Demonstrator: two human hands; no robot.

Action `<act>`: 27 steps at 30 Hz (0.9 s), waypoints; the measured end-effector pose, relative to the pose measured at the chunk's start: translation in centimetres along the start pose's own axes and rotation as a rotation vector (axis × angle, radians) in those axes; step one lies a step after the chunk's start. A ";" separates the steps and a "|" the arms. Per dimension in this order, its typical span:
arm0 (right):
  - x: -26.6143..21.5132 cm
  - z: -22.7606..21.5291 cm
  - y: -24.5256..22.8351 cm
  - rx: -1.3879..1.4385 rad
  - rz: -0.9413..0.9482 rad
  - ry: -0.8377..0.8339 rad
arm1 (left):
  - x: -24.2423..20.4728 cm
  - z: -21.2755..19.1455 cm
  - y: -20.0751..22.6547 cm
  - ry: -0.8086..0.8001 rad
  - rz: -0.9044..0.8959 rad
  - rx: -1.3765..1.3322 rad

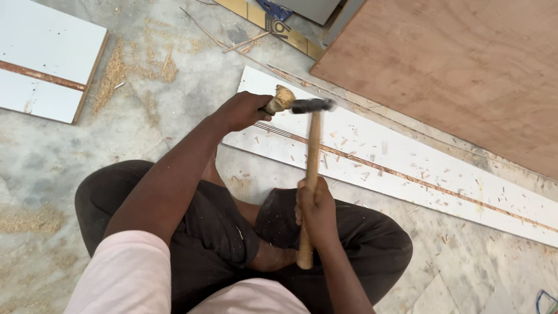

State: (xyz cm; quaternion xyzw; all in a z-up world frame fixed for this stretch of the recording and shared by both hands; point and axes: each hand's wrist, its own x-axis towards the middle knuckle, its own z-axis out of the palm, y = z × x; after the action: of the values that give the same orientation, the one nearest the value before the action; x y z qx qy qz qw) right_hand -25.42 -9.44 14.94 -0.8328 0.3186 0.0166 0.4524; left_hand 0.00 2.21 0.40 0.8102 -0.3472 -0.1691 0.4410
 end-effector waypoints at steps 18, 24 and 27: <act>0.3 -0.3 1.8 0.253 0.135 -0.132 | 0.2 0.1 1.5 -0.098 -0.024 0.118; 0.3 -2.9 2.8 0.202 0.118 -0.049 | 1.9 2.1 -0.5 -0.033 -0.058 0.117; -0.1 -2.4 5.1 0.273 0.199 -0.022 | 2.5 0.9 -5.1 0.251 0.018 -0.574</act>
State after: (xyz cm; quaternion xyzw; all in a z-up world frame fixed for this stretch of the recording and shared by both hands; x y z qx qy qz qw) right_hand -28.88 -13.21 12.55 -0.7276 0.3940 0.0269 0.5608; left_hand 3.40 1.77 -4.28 0.6638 -0.2354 -0.1551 0.6927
